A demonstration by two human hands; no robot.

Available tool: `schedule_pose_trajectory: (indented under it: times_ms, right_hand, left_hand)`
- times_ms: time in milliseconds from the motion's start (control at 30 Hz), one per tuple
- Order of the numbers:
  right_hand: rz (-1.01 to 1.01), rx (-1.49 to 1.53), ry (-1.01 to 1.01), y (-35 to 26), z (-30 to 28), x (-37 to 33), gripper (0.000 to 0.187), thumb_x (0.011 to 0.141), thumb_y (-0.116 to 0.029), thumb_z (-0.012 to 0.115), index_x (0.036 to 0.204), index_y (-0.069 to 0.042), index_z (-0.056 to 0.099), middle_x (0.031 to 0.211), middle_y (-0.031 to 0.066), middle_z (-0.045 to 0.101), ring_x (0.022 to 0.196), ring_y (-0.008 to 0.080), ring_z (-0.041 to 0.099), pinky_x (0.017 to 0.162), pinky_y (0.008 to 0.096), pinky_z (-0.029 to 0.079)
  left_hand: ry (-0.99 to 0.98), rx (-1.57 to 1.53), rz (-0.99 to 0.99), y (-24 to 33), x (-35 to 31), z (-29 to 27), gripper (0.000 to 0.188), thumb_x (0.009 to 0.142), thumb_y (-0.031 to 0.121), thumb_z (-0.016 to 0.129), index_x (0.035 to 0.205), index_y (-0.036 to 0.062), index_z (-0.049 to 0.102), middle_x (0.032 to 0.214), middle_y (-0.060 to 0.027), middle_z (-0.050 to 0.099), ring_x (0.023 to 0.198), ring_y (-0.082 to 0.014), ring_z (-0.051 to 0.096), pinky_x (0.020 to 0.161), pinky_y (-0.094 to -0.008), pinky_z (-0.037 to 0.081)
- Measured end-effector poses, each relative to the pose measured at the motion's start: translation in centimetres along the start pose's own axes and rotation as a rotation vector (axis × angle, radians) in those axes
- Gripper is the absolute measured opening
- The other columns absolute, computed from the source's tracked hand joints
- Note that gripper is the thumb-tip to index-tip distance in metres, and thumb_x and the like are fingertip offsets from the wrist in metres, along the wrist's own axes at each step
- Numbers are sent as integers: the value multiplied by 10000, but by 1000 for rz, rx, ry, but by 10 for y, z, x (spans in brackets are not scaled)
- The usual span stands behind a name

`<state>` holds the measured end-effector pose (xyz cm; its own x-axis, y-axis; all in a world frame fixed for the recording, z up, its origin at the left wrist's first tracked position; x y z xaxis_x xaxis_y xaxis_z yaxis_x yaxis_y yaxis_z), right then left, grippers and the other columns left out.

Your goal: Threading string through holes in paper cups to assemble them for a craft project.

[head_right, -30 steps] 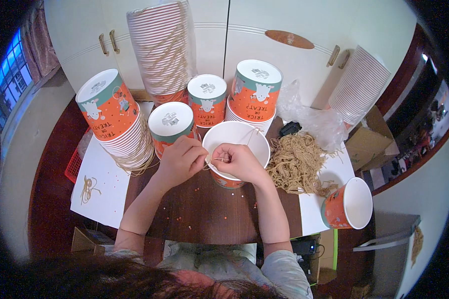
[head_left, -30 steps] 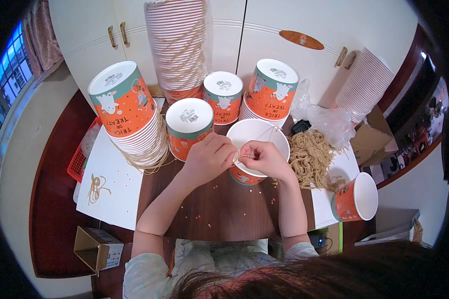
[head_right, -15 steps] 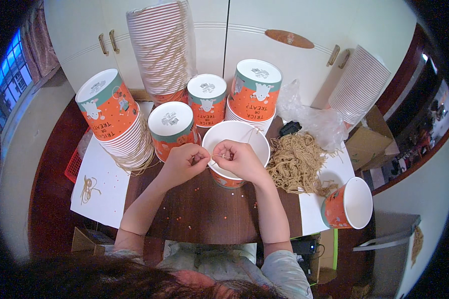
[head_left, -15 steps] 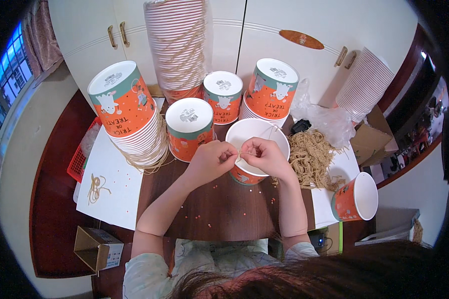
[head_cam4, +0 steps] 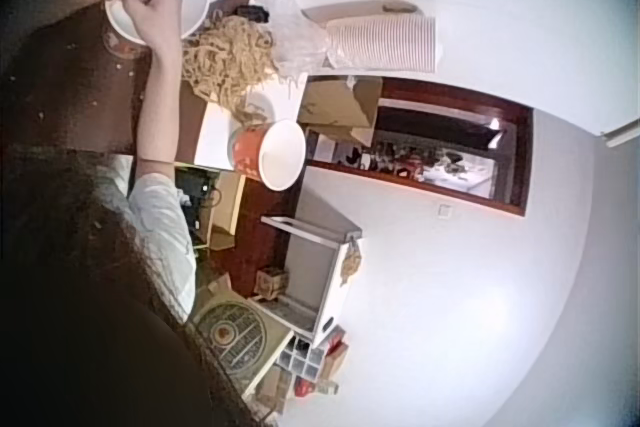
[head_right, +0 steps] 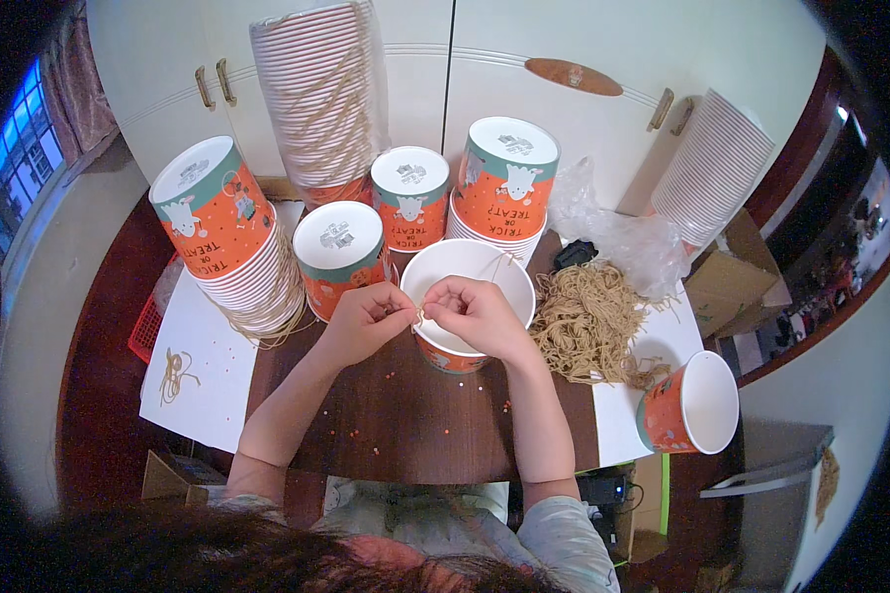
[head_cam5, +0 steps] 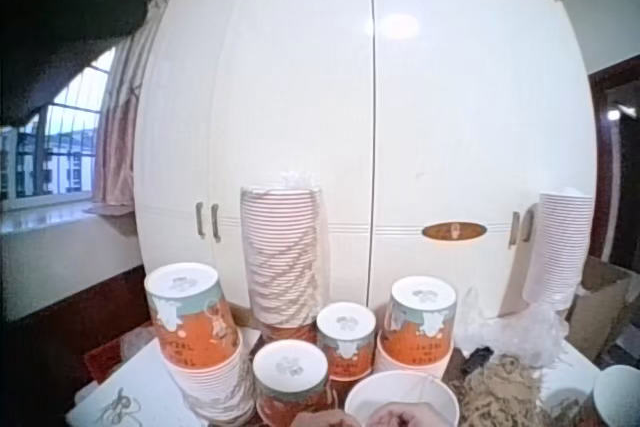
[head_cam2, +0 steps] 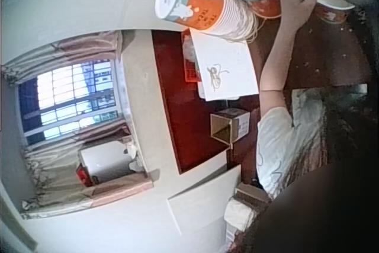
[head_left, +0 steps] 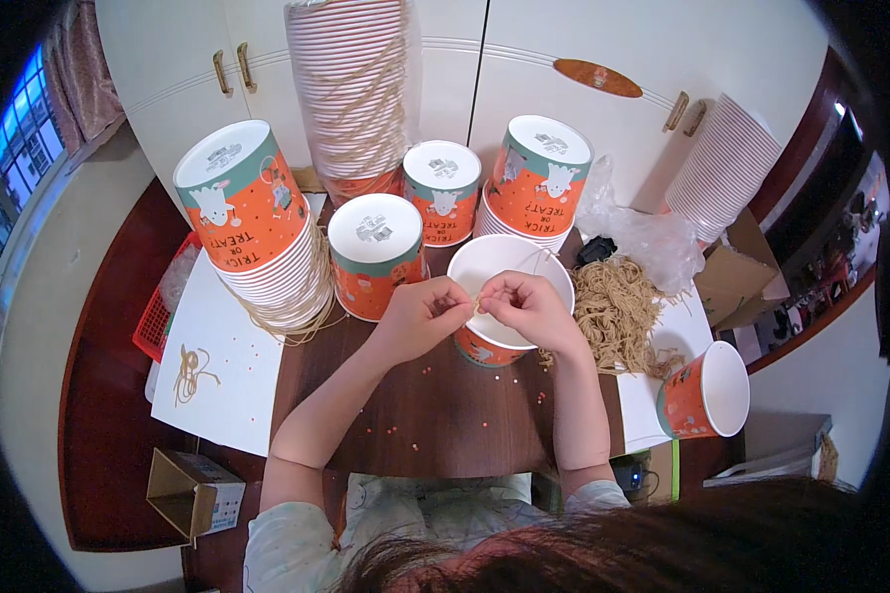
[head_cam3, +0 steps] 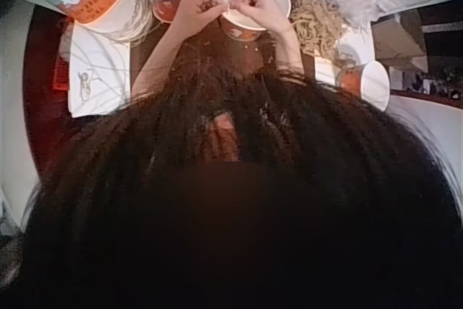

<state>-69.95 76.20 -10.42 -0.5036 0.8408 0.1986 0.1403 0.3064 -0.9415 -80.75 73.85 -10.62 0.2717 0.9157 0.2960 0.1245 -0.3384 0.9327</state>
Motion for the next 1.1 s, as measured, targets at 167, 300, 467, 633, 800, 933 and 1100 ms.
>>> schedule_pose_trajectory:
  times_ms: [167,300,467,633,800,933,1100]
  right_hand:
    - [10,10,-1,0,0,0,80,771,-95,606,801,-22,602,608,-78,494,545,-6,387,478,163,320]
    - [32,19,-9,2,1,0,86,773,-97,606,802,-16,599,621,-74,501,554,-5,395,487,161,330]
    - [51,43,-15,1,2,0,85,775,-94,602,806,-15,597,639,-71,511,570,-6,401,501,158,336]
    - [67,51,-12,1,1,-1,78,778,-90,598,803,-16,594,649,-70,519,577,-8,401,508,157,338]
    - [66,50,-18,3,3,0,75,776,-91,599,796,-19,593,652,-73,522,570,-10,390,505,155,332]
    - [60,63,-8,3,3,0,74,774,-93,601,793,-22,593,644,-77,513,568,-10,386,502,154,328]
    - [60,18,5,3,1,0,75,772,-95,603,790,-23,594,638,-80,509,559,-12,382,494,153,321]
  left_hand:
    - [-19,-31,-14,-6,1,3,38,801,39,560,812,4,554,768,-17,597,692,-38,533,604,-179,420]
    - [42,-95,25,-8,1,-1,54,796,54,566,784,3,552,707,-3,577,633,-29,509,562,-177,406]
    - [39,-106,-9,-4,0,-1,43,797,50,565,796,9,553,757,-17,597,668,-38,530,604,-184,420]
    - [182,522,277,45,-6,-12,68,708,67,628,746,43,577,719,-43,571,632,-126,537,570,-245,419]
    - [268,566,448,60,-11,-13,69,692,80,630,733,66,575,693,-52,554,627,-187,536,564,-298,436]
    - [249,473,295,52,-10,-14,74,684,79,630,724,58,571,683,-52,550,639,-197,540,563,-306,437]
    - [219,525,322,51,-11,-12,92,677,88,639,728,47,574,665,-50,537,609,-182,532,539,-288,431]
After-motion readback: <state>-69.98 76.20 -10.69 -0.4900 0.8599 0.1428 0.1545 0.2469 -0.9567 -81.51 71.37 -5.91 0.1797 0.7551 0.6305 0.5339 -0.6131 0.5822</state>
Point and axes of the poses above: each hand's wrist, its own x-axis towards the middle knuckle, its own z-axis out of the palm, y = z × x, the point moved 10 cm from there along x, towards the middle knuckle
